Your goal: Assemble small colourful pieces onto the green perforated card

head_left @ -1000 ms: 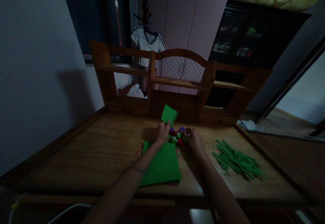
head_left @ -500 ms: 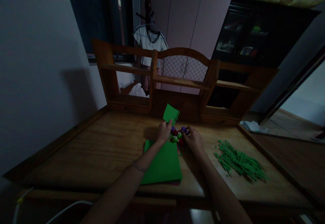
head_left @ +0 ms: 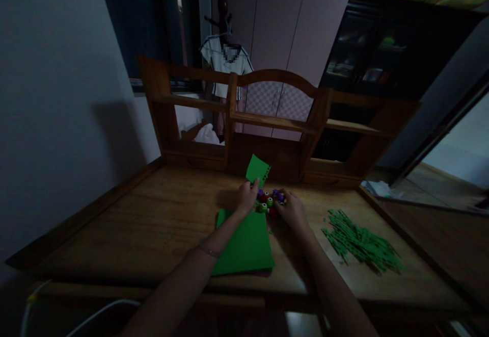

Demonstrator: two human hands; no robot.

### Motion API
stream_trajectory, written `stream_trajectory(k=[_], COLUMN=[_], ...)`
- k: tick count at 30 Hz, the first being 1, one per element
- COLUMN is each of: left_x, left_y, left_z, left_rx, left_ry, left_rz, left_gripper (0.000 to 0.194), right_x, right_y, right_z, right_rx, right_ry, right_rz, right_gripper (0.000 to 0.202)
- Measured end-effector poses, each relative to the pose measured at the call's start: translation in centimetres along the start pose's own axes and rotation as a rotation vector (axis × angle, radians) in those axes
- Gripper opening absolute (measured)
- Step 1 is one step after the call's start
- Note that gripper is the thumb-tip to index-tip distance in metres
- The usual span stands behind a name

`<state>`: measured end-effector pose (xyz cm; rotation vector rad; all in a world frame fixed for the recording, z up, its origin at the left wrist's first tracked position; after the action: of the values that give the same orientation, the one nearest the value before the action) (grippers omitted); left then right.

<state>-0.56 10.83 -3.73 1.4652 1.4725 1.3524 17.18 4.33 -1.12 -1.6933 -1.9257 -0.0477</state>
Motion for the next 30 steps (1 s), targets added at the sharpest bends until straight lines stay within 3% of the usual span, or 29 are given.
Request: stream_trajectory(k=[11,17,20,24,30], left_x=[-0.1,-0.2,-0.3,-0.6,-0.7], left_y=[0.3,0.1,0.1,0.4,0.4], left_z=[-0.1,-0.2,0.5,1.5,2.1], left_rx=[0.026,0.007,-0.081,-0.311,-0.441], left_ry=[0.005,0.005,-0.053,-0.122,-0.183], left_rz=[0.012,-0.01,-0.027,-0.02,-0.027], left_gripper=[0.052,0.047,0.045,0.04,0.04], right_x=[0.1,-0.1,0.1,0.7,1.1], right_y=[0.3,0.5,1.7,3.2,3.8], right_z=[0.1,-2.0,-2.4,-1.0,-1.0], right_rx=[0.128,0.211,0.52,1.055,1.482], right_ry=[0.035,0.216,0.292,0.278,0.348], right_rz=[-0.034,0.052,0.132,0.264,0.246], right_gripper=[0.026,0.036,0.043,0.05,0.038])
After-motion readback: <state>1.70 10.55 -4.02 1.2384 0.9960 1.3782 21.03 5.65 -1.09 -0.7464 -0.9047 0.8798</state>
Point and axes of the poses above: each hand's wrist, its own x-axis towards the middle knuckle, its own z-axis out of the palm, y = z × x, the point moved 9 cm from there along x, towards the middle knuckle, and after that the axes turned 5 degrees about -z, right-handed, at the moved point
